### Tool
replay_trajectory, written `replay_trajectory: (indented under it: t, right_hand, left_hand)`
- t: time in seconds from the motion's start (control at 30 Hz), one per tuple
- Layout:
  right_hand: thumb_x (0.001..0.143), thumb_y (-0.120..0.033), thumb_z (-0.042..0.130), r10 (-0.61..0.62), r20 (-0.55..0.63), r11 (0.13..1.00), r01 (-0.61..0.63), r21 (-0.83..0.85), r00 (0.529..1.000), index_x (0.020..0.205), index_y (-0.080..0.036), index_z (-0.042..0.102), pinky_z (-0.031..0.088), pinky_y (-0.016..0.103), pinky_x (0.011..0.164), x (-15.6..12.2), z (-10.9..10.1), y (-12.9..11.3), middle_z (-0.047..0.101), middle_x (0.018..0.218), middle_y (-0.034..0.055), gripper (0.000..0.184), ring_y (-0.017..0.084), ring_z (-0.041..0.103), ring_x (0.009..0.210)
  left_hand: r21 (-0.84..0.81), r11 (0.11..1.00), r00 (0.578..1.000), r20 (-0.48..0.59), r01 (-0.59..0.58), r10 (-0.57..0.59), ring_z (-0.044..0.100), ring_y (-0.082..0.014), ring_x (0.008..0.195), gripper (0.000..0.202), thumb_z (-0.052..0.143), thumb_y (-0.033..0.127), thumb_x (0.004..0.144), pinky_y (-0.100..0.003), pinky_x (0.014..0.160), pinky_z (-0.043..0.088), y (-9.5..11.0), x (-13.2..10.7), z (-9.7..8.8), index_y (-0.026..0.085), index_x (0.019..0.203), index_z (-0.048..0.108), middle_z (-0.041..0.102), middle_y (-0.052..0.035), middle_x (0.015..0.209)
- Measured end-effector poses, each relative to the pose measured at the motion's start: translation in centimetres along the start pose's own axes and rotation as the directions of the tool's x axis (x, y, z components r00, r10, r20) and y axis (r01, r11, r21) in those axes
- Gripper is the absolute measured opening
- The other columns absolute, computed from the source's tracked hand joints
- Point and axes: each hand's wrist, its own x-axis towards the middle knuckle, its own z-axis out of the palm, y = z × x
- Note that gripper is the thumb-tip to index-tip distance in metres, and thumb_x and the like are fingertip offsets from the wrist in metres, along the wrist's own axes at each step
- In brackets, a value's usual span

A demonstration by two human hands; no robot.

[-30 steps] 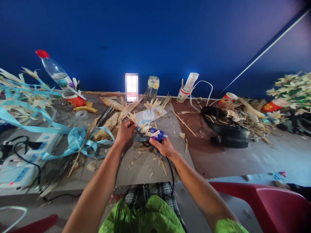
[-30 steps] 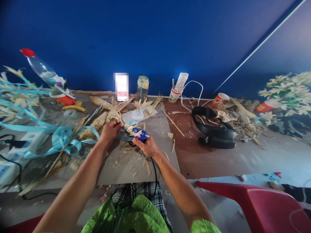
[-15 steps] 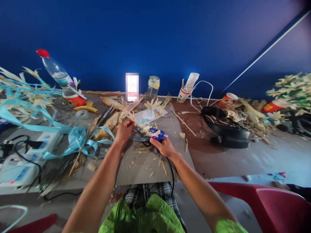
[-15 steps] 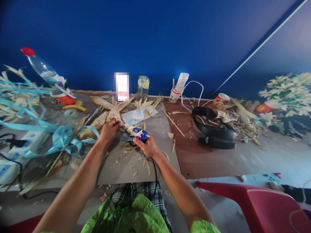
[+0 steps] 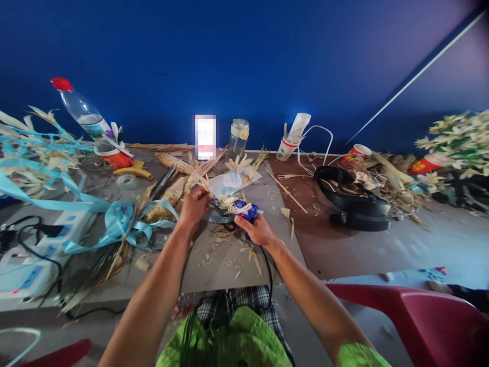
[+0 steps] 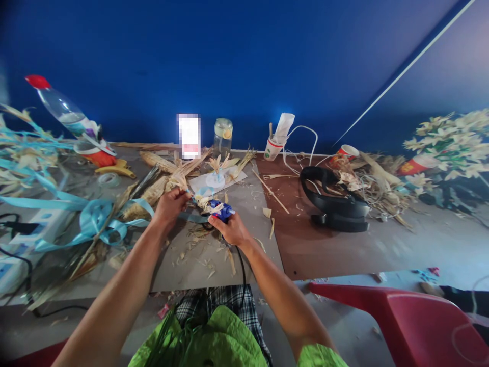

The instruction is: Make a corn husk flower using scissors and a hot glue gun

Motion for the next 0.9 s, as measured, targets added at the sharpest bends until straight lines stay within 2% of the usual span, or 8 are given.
replay_trajectory:
  t: [0.17, 0.3, 0.7, 0.9]
  right_hand:
    - [0.080, -0.043, 0.053, -0.024, 0.010, 0.999, 0.025, -0.048, 1.000, 0.067, -0.018, 0.047, 0.036, 0.024, 0.064, -0.17, -0.36, 0.44, 0.044, 0.066, -0.0020, 0.029, 0.011, 0.037, 0.064]
    - [0.079, -0.045, 0.052, -0.014, -0.011, 1.000, 0.014, -0.019, 1.000, 0.064, -0.019, 0.045, 0.036, 0.024, 0.062, -0.16, -0.29, 0.43, 0.041, 0.063, -0.0025, 0.031, 0.011, 0.036, 0.062]
    - [0.078, -0.044, 0.052, -0.013, 0.008, 0.997, 0.014, -0.078, 1.000, 0.065, -0.018, 0.050, 0.038, 0.024, 0.065, -0.32, -0.22, -0.14, 0.047, 0.064, -0.0016, 0.029, 0.012, 0.040, 0.063]
    - [0.079, -0.043, 0.051, -0.044, 0.011, 0.998, 0.045, -0.047, 0.999, 0.066, -0.018, 0.051, 0.039, 0.024, 0.066, -0.12, 0.03, -0.31, 0.049, 0.066, -0.0010, 0.029, 0.012, 0.041, 0.064]
  left_hand:
    - [-0.030, 0.999, 0.999, -0.030, -0.012, 0.011, 0.034, -0.0056, 0.043, 0.016, 0.065, 0.028, 0.065, -0.021, 0.043, 0.024, -0.10, 0.22, -0.25, 0.015, 0.064, 0.055, 0.045, 0.0052, 0.050]
    - [-0.029, 1.000, 1.000, -0.028, -0.007, 0.006, 0.034, -0.0054, 0.043, 0.018, 0.066, 0.028, 0.063, -0.021, 0.043, 0.024, -0.11, 0.19, -0.12, 0.015, 0.062, 0.054, 0.045, 0.0051, 0.051]
    - [-0.091, 0.996, 0.998, -0.056, 0.005, -0.010, 0.035, -0.0047, 0.042, 0.019, 0.067, 0.029, 0.062, -0.021, 0.042, 0.023, -0.12, 0.33, -0.08, 0.014, 0.064, 0.056, 0.049, 0.0043, 0.052]
    - [-0.096, 0.995, 1.000, -0.026, -0.011, 0.008, 0.036, -0.0051, 0.042, 0.019, 0.068, 0.028, 0.062, -0.021, 0.042, 0.024, -0.04, 0.15, 0.10, 0.014, 0.063, 0.055, 0.047, 0.0049, 0.050]
